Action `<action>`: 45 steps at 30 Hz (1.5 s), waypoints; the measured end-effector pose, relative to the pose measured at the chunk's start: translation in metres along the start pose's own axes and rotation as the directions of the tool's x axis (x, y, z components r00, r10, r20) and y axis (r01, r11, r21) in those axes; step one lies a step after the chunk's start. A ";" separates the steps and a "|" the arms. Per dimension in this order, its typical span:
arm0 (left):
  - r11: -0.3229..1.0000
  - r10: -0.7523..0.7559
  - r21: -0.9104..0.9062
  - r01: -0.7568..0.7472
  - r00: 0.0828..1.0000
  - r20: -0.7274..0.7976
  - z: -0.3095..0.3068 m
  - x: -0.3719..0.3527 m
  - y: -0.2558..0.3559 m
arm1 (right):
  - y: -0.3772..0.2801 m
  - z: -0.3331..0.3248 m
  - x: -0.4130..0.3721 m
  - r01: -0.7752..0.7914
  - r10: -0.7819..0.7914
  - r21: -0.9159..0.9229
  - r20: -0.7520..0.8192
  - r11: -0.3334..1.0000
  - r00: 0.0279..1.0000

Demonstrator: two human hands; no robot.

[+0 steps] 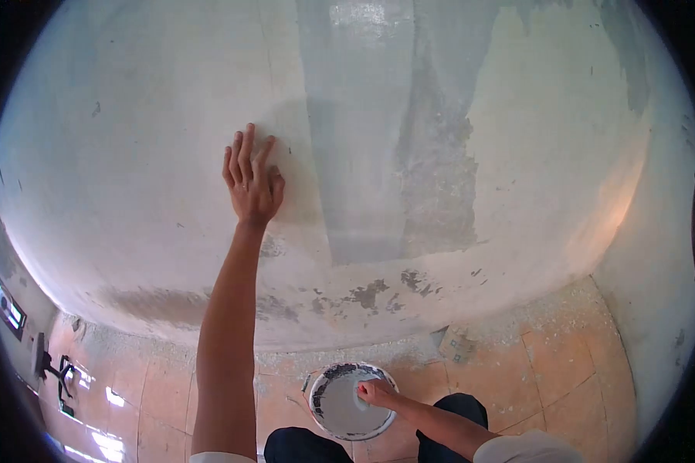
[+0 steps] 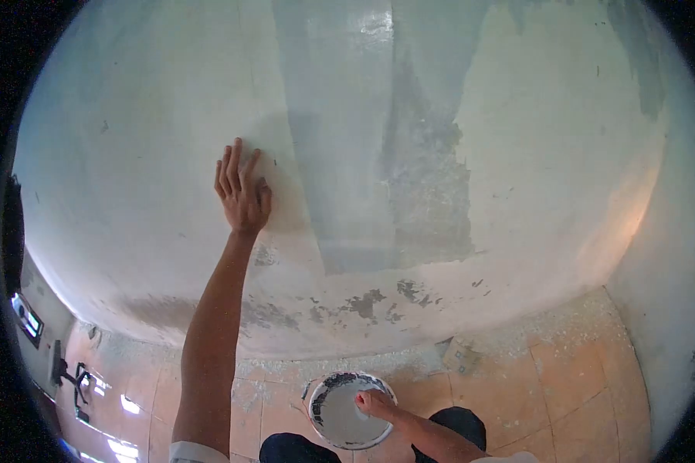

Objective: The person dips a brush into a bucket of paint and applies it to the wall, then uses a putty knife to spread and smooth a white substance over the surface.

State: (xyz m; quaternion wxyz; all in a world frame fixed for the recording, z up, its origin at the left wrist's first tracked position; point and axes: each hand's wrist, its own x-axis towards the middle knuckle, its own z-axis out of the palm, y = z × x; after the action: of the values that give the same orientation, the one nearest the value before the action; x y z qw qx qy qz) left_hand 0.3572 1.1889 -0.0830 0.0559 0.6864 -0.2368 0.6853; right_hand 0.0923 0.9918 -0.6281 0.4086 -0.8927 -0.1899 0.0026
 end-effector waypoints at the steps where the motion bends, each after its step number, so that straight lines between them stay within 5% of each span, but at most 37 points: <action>1: 1.000 -0.012 0.026 0.011 1.000 0.019 0.000 -0.001 -0.001 | 0.002 0.000 0.001 -0.051 0.051 0.002 0.063 0.999 0.997; 9: 1.000 -0.004 -0.004 0.004 1.000 0.002 0.000 -0.001 -0.002 | 0.004 -0.003 0.001 -0.147 0.143 0.015 0.166 0.989 0.976; 17: 1.000 -0.002 0.013 0.002 1.000 0.016 -0.001 -0.001 0.000 | 0.002 -0.011 -0.002 -0.035 0.040 -0.037 0.147 0.999 0.988; 29: 1.000 -0.020 -0.020 0.020 1.000 0.010 -0.002 0.001 0.002 | -0.005 -0.024 0.006 -0.036 0.033 0.083 0.041 0.996 0.999; 31: 0.999 -0.016 -0.029 0.016 1.000 0.000 -0.001 0.003 0.002 | 0.016 -0.020 0.014 -0.132 0.131 -0.053 -0.008 0.990 0.991; 33: 1.000 0.000 -0.030 -0.001 1.000 -0.025 -0.002 0.001 0.001 | 0.004 -0.053 0.016 -0.412 0.396 0.226 0.112 0.883 0.911; 36: 0.999 -0.025 -0.023 0.025 1.000 -0.006 0.006 -0.005 -0.007 | 0.004 -0.097 0.007 -0.408 0.469 0.621 0.072 0.670 0.880; 38: 1.000 0.025 -0.019 -0.025 1.000 -0.020 0.009 -0.010 -0.013 | 0.017 -0.128 -0.006 -0.536 0.600 0.626 0.133 0.566 0.789; 40: 0.995 0.048 -0.080 -0.055 0.996 -0.081 0.004 -0.010 -0.005 | 0.013 -0.162 -0.024 -0.437 0.600 0.892 0.289 0.113 0.746; 41: 0.998 0.041 -0.054 -0.043 0.998 -0.040 0.006 -0.012 -0.009 | -0.002 -0.174 -0.035 -0.461 0.616 0.882 0.308 0.101 0.725; 43: 0.999 0.025 -0.040 -0.025 1.000 -0.008 0.007 -0.013 -0.011 | -0.028 -0.201 -0.049 -0.294 0.581 0.923 0.384 -0.247 0.718; 45: 0.999 0.024 -0.044 -0.023 1.000 0.014 0.007 -0.013 -0.010 | -0.021 -0.203 -0.061 -0.213 0.572 0.927 0.361 -0.310 0.736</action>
State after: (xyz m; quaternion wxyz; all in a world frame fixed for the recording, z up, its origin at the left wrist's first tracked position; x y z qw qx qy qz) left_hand 0.3679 1.1978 -0.0933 0.0612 0.6872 -0.2600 0.6756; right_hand 0.0614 0.8354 -0.4868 0.9121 -0.2781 0.2480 0.1710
